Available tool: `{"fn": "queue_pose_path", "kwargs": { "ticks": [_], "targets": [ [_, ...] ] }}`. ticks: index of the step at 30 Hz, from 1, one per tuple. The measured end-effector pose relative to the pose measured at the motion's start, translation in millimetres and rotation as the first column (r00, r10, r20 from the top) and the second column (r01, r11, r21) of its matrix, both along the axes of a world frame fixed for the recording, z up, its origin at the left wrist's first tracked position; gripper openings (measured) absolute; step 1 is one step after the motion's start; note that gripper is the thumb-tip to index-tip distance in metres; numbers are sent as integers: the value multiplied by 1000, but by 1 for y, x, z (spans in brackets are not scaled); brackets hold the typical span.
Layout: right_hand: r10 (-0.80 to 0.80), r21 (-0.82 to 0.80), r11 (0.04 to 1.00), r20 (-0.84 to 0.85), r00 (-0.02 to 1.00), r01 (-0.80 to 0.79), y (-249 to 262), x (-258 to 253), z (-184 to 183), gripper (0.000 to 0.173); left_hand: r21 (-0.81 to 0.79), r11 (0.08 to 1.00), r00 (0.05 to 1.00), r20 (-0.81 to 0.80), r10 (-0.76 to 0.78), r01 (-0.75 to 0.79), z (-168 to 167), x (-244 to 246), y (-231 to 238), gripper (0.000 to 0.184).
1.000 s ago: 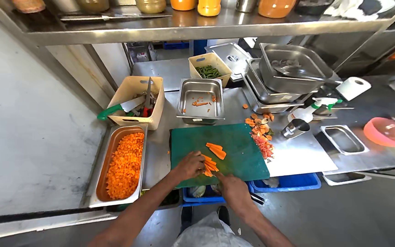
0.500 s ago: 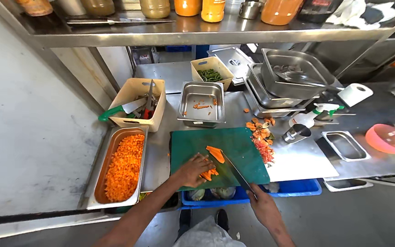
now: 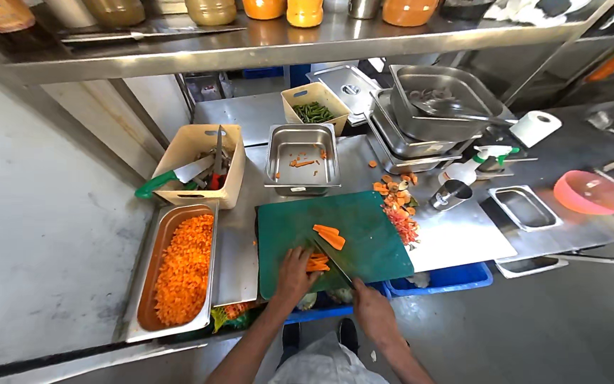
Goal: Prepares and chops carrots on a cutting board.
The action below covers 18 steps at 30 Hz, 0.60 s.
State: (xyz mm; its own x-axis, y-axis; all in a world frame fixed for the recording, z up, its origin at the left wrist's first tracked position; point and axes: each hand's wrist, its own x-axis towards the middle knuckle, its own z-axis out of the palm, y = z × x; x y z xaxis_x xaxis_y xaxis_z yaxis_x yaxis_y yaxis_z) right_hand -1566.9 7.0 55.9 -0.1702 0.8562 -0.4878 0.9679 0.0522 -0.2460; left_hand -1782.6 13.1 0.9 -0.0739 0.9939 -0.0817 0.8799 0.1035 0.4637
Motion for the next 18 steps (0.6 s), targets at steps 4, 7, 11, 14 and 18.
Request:
{"fn": "queue_pose_path", "kwargs": {
  "ticks": [4, 7, 11, 14, 18],
  "targets": [
    [12, -7, 1000, -2, 1000, -12, 12, -15, 12, 38, -31, 999, 998, -45, -40, 39, 2, -7, 7, 59],
    [-4, 29, 1000, 1, 1000, 4, 15, -5, 8, 39, -10, 999, 999, -12, 53, -53, 5, 1, 9, 51],
    [34, -6, 999, 24, 999, -34, 15, -6, 5, 39, 28, 980, 973, 129, 191, -196, 1, 9, 10, 53],
    [69, -25, 997, -9, 998, -70, 16, -19, 8, 37, 24, 974, 954, 206, 217, -227, 2, 5, 1, 72],
    [65, 42, 997, -40, 997, -63, 22, -20, 6, 39, 41, 973, 954, 210, 214, -227, 0, -4, -14, 65]
  ]
}}
